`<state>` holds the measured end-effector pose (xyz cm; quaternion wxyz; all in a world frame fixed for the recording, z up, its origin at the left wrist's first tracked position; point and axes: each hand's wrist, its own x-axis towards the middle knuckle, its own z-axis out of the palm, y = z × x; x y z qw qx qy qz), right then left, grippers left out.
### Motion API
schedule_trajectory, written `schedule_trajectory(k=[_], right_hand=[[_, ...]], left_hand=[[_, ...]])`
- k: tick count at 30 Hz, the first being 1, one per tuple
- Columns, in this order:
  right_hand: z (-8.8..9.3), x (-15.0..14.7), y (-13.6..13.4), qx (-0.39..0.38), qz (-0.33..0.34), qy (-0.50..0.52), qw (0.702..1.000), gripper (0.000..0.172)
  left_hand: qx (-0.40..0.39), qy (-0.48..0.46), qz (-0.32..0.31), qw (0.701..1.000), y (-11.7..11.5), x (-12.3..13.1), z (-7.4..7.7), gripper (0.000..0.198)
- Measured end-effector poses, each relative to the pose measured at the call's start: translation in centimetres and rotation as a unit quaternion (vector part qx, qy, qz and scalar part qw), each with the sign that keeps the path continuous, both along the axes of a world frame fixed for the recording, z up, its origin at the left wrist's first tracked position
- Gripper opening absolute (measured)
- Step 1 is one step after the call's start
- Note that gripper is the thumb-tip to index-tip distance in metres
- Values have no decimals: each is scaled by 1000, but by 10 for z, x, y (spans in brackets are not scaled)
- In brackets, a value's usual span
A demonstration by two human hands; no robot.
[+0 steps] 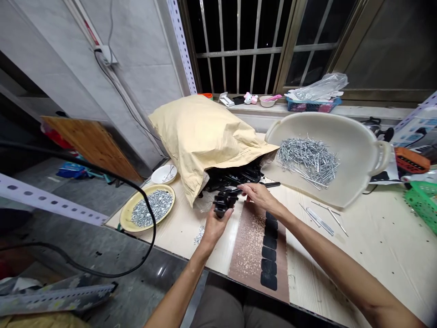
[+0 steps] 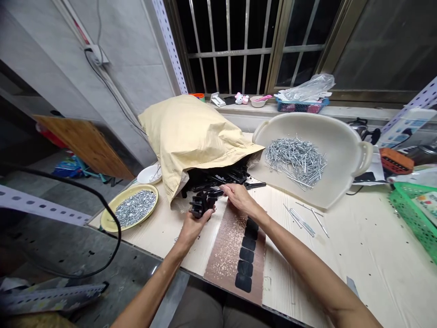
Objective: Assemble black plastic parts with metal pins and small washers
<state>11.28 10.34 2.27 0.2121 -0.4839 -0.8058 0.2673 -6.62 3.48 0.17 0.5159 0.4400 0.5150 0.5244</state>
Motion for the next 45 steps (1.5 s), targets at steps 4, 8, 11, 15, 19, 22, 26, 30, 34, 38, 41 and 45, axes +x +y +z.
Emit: schedule_trajectory(k=[4, 8, 11, 15, 19, 22, 26, 30, 34, 38, 41, 45], right_hand=[[-11, -14, 17, 135, -25, -237, 962, 29], [-22, -19, 19, 143, 18, -269, 952, 28], [-25, -14, 16, 146, 31, -275, 950, 29], [-22, -3, 16, 148, 26, -265, 952, 28], [-10, 5, 5, 152, -27, -238, 959, 23], [0, 3, -22, 138, -51, -90, 985, 25], [8, -14, -67, 107, -81, 94, 986, 29], [13, -13, -92, 84, -102, 94, 987, 41], [17, 43, -98, 52, -81, 106, 990, 25], [14, 125, -121, -7, -296, -98, 950, 27], [2, 155, -159, -82, -282, -285, 912, 27], [-19, 151, -193, -73, -252, -361, 895, 16]], left_hand=[[-81, -180, -13, 980, 1, -1, -3, 37], [-151, -269, -24, 951, 0, -6, 1, 41], [-170, -295, -14, 940, 2, -6, 0, 39], [-161, -289, 15, 943, 4, -2, -2, 35], [-142, -266, 62, 951, 4, 1, -2, 35], [-114, -245, 79, 959, 4, 11, -1, 41], [-100, -285, 42, 952, 2, 38, 5, 40], [-142, -313, -24, 939, -2, 60, 9, 33], [-166, -274, -75, 944, -7, 66, 9, 38], [-137, -210, -71, 965, -12, 68, 14, 42], [-82, -187, -92, 975, -16, 76, 15, 40], [-33, -146, -136, 979, -24, 96, 9, 41]])
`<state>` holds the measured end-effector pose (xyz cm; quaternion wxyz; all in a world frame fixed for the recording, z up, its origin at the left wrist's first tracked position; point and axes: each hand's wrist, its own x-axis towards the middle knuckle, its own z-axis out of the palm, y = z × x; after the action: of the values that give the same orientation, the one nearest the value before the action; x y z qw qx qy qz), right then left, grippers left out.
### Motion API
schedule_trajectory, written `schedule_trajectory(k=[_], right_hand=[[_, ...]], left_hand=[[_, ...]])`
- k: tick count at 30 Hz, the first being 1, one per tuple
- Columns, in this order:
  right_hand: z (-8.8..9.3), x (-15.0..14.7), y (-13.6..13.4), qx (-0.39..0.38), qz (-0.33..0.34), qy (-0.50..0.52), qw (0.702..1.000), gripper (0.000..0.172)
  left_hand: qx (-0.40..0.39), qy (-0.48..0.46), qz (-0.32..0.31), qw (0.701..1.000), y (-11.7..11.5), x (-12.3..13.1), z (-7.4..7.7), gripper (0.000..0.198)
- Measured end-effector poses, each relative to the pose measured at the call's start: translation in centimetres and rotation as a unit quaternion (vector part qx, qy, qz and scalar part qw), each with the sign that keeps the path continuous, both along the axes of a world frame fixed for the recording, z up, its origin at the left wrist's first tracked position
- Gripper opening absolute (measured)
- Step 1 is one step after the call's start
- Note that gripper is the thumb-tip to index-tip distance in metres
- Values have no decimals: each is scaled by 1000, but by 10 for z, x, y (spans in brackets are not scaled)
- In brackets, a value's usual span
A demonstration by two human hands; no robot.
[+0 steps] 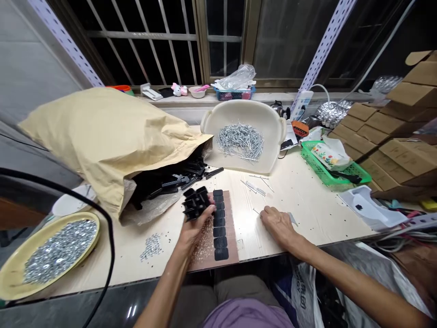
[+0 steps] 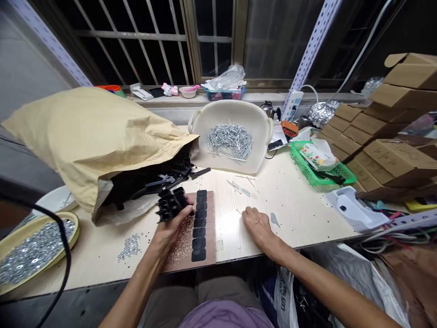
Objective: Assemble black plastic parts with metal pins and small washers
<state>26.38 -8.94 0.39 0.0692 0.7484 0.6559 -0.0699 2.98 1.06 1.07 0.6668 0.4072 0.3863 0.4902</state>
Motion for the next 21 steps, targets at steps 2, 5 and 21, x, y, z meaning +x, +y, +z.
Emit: schedule_trajectory(k=[2, 5, 21], right_hand=[[-2, -2, 1, 48, -5, 19, 999, 19], [18, 0, 19, 196, -19, 183, 963, 14], [55, -49, 49, 379, 55, 522, 762, 28]], left_hand=[[15, 46, -24, 999, -6, 9, 0, 40], [62, 138, -62, 987, -13, 16, 5, 29], [247, 275, -152, 917, -3, 20, -4, 22]])
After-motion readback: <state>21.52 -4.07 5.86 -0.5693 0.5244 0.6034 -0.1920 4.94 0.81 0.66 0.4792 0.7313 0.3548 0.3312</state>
